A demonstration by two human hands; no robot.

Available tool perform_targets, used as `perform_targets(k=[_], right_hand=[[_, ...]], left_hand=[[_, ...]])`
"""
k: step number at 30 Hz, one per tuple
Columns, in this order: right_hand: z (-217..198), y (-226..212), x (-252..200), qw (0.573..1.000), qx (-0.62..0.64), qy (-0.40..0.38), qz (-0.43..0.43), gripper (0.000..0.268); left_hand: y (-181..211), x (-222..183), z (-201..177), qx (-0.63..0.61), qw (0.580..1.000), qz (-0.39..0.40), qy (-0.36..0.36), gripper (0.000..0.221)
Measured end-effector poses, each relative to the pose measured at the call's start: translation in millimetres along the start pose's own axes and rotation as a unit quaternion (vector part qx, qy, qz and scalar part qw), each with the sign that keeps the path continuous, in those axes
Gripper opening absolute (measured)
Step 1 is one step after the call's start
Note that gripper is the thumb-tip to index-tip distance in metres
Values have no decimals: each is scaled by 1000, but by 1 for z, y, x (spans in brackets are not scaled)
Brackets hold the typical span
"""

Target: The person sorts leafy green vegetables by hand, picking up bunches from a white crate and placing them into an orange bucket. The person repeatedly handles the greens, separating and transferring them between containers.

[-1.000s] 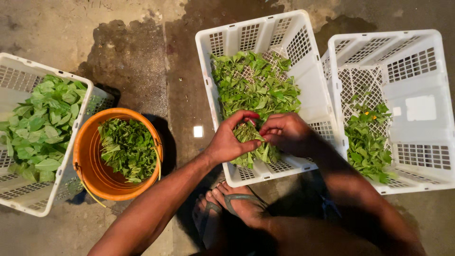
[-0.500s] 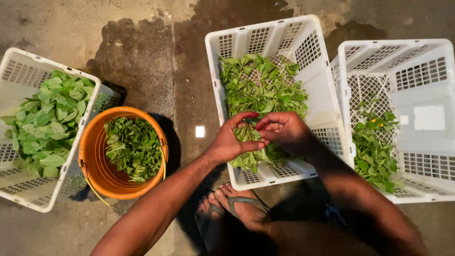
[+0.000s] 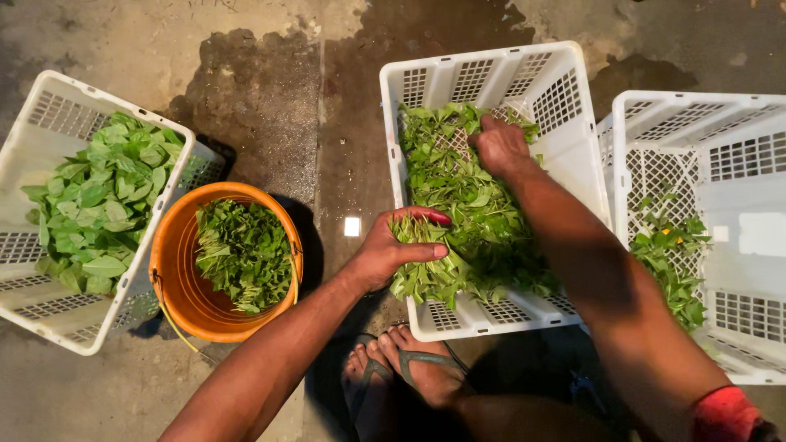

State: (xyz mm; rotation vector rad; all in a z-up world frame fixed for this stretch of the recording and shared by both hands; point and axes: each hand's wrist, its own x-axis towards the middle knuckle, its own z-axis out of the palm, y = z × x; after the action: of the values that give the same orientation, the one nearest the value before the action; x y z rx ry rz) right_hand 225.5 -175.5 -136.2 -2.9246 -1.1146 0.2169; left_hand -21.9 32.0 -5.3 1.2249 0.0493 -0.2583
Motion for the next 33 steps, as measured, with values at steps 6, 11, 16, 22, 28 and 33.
perform_targets(k=[6,11,16,22,28,33], right_hand=[[8,12,-15,995,85,50,-2,17],[-10,39,-54,915,328,234,3,20],[-51,47,-117,716,640,169,224,13],[-73,-29,-174,756,624,69,185,10],[-67,-102,-190,690,713,43,118,15],[-66,-114,-199,674,724,48,138,17]], left_hand=[[1,-3,0,-13,1000,-17,-11,38],[1,-5,-1,-12,1000,-16,0,37],[-4,-1,4,-3,999,-24,20,38],[-12,6,19,103,994,6,31,35],[-28,6,40,138,990,6,32,35],[-29,3,42,169,983,37,60,44]])
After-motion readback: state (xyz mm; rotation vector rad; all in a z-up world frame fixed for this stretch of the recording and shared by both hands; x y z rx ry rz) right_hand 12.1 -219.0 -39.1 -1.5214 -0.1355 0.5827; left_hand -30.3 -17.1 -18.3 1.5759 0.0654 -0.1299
